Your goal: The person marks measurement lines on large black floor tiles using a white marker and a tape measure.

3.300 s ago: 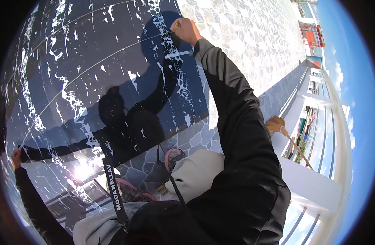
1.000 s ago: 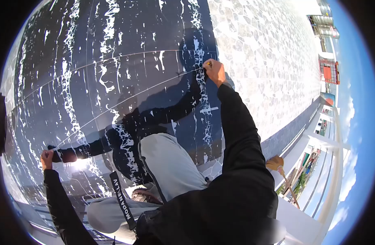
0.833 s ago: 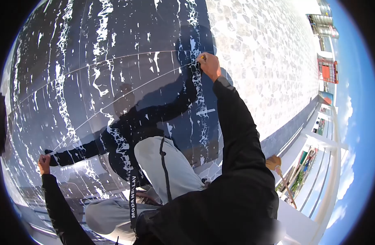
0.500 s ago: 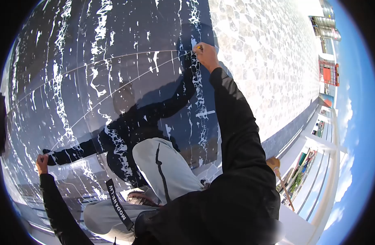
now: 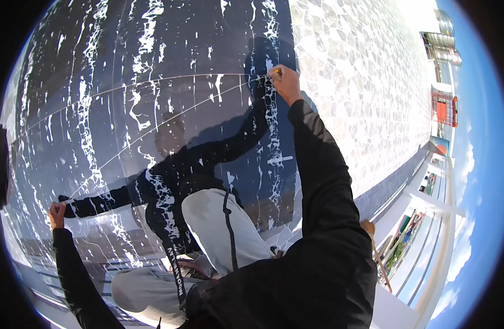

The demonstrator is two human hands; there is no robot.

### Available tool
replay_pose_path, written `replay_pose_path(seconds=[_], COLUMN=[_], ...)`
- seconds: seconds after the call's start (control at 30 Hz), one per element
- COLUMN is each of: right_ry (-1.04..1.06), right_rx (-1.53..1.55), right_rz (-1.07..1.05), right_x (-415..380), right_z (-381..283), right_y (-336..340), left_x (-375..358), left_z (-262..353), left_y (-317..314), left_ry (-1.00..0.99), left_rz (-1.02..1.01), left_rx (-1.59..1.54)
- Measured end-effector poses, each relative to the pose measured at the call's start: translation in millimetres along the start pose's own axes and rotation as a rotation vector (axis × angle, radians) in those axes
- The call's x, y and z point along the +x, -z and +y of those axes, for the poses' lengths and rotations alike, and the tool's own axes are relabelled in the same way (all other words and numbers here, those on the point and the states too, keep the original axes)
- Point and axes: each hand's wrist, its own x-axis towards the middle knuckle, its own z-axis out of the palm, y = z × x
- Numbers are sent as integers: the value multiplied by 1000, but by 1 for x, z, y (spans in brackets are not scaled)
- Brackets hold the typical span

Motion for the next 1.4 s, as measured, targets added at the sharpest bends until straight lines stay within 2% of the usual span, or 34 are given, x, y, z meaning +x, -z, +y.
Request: replay_pose_path(seconds=[0.07, 0.23, 0.27, 0.3, 0.33, 0.37, 0.4, 0.43, 0.5, 0.57, 0.6, 0.63, 0.67, 0.7, 0.73, 0.77, 0.8, 0.83, 0.93, 1.0, 1.03, 1.07, 1.17, 1.4], right_ry=[0, 23, 36, 70, 55, 25, 123, 112, 99, 93, 199, 139, 55, 149, 172, 169, 110, 93, 202, 262, 276, 288, 622, 793], right_rx=[5, 40, 48, 71, 160, 215, 267, 267, 329, 473, 341, 361, 564, 687, 780, 732, 805, 865, 929, 878, 916, 863, 781, 539], right_rz=[0, 17, 23, 50, 33, -33, -17, -28, -115, -226, -226, -279, -357, -333, -397, -404, -390, -408, -421, -401, -382, -362, -226, -340], right_x=[4, 2, -1, -3, -10, -13, -20, -30, -56, -87, -105, -123, -140, -152, -155, -154, -150, -141, -102, -73, -57, -43, -17, -17], right_z=[4, 1, -3, 1, -13, -16, -28, -52, -91, -113, -138, -151, -161, -170, -174, -187, -216, -241, -296, -331, -341, -356, -400, -433], right_y=[-1, 4, 4, -3, -4, -9, -13, -15, -21, -38, -40, -48, -58, -73, -90, -104, -114, -121, -151, -164, -180, -183, -185, -183], left_x=[1, 9, 5, -1, -7, -9, -11, -15, -14, -10, -14, -17, -13, -15, -18, -18, -16, -20, -16, -18, -20, -19, -17, -18], left_z=[5, -23, 13, 12, 46, 48, 60, 76, 62, 23, 33, 46, 29, 39, 51, 58, 51, 55, 39, 45, 60, 64, 57, 54], left_y=[1, 4, 4, -3, -2, 1, 5, 3, 6, -5, -5, -6, -14, -9, -2, -1, -2, -2, -12, -5, -3, -1, -2, -2], left_ry=[61, 6, 105, 82, 176, 95, 181, 236, 155, 218, 226, 232, 242, 237, 210, 184, 185, 200, 190, 219, 160, 163, 160, 223], left_rz=[-43, -35, -68, -21, -7, 13, 3, -30, 7, 30, 58, 82, 126, 137, 136, 125, 114, 102, 99, 87, 144, 140, 124, 88], left_rx=[-34, 134, 210, 42, 52, 77, 128, -204, -71, -195, -193, -194, -157, -88, -61, -34, -46, -168, -201, -135, 4, -5, -4, -99])
